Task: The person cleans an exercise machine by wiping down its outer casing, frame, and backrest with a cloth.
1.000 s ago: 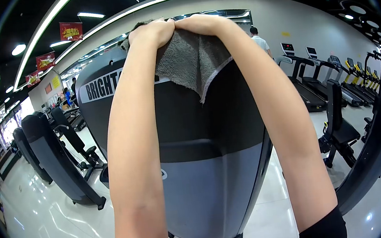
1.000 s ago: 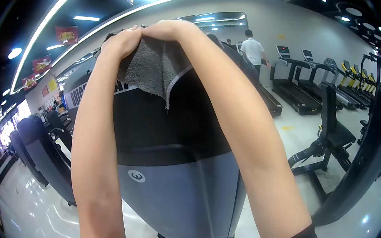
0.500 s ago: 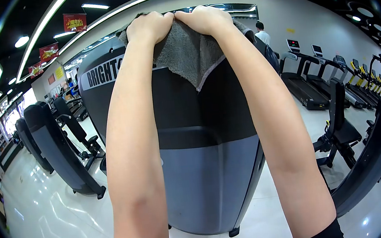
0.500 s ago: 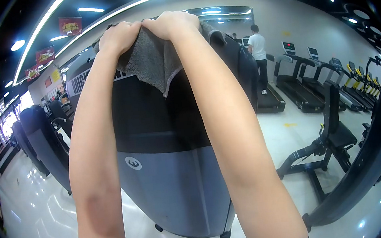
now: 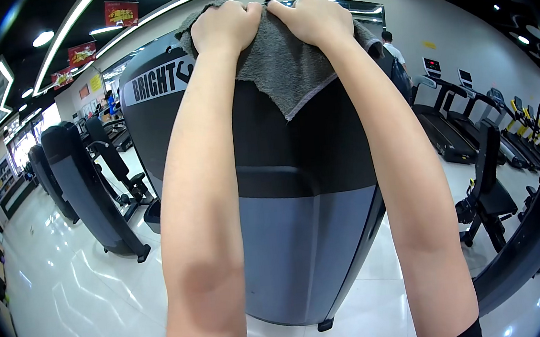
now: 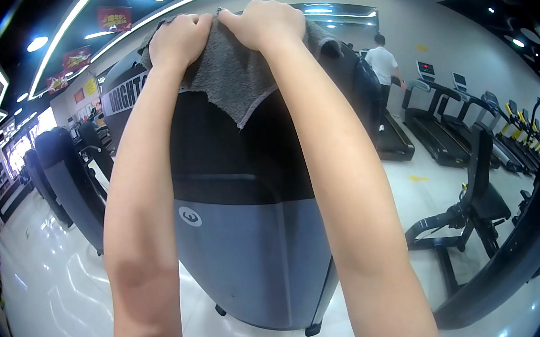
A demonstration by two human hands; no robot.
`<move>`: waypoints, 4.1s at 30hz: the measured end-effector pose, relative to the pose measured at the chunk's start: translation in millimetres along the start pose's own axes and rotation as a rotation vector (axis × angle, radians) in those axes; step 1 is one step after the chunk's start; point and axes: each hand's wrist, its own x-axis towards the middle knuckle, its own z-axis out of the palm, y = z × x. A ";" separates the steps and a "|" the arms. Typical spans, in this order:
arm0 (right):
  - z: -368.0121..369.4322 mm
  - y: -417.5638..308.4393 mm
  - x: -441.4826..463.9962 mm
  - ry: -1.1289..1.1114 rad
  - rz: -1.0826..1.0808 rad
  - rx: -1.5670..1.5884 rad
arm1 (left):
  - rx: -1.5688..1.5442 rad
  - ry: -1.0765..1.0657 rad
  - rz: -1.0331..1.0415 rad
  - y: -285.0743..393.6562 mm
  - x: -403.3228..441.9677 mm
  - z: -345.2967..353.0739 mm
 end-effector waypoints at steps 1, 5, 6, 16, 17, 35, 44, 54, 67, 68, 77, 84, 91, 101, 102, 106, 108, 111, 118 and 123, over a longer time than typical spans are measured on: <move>-2.0 -1.1 -2.7 0.004 0.025 0.000 | -0.017 0.042 -0.013 -0.3 -1.9 1.3; -0.3 -1.3 -7.6 0.051 0.026 0.006 | -0.073 0.075 -0.033 -2.0 -9.7 5.4; 2.2 0.3 -8.1 0.046 0.023 0.013 | -0.047 0.122 -0.012 -2.3 -10.4 7.7; 30.0 6.4 -22.1 0.549 -0.231 -0.011 | -0.111 0.510 0.112 -11.1 -42.5 39.7; 31.2 6.9 -27.8 0.572 -0.250 -0.012 | -0.107 0.625 0.162 -13.8 -45.0 46.1; 94.5 -20.7 -187.2 0.410 -0.327 0.000 | -0.091 0.340 0.259 -101.7 -207.3 75.5; 105.5 -18.4 -208.6 0.479 -0.366 -0.066 | -0.117 0.406 0.300 -108.0 -212.1 81.4; 110.2 -12.6 -206.8 0.548 -0.395 -0.147 | -0.139 0.476 0.261 -113.4 -221.6 95.4; 102.7 -14.6 -207.7 0.435 -0.381 -0.197 | -0.221 0.395 0.269 -107.6 -225.8 85.9; 103.6 -16.8 -209.4 0.423 -0.376 -0.203 | -0.231 0.401 0.265 -109.1 -226.7 85.6; 99.3 -17.8 -217.8 0.314 -0.315 -0.220 | -0.310 0.332 0.361 -110.7 -235.3 89.0; 92.9 -36.6 -184.3 0.196 -0.479 -0.175 | -0.442 0.129 0.580 -132.6 -186.1 61.6; 95.5 -93.6 -92.7 0.549 -0.401 -0.175 | -0.256 0.283 0.543 -180.0 -47.0 24.4; 93.6 -138.2 -18.5 0.650 -0.400 -0.223 | -0.347 -0.240 -0.065 -186.2 -3.8 5.0; 93.6 -139.1 -15.5 0.647 -0.406 -0.224 | -0.350 -0.239 -0.070 -187.0 -1.1 5.9; 84.8 -142.1 -9.5 0.606 -0.419 -0.323 | -0.339 -0.075 -0.036 -185.3 9.3 8.2; 81.2 -145.5 -9.5 0.459 -0.322 -0.318 | -0.313 -0.105 -0.018 -186.4 16.1 7.4; 81.8 -148.2 -6.9 0.463 -0.306 -0.333 | -0.266 -0.115 0.175 -202.1 40.8 24.2; 73.6 -152.7 9.7 0.336 -0.233 -0.318 | -0.312 -0.205 0.208 -204.3 74.2 21.5; 67.5 -162.7 21.1 0.067 0.060 -0.294 | -0.266 -0.378 0.216 -204.3 90.9 20.4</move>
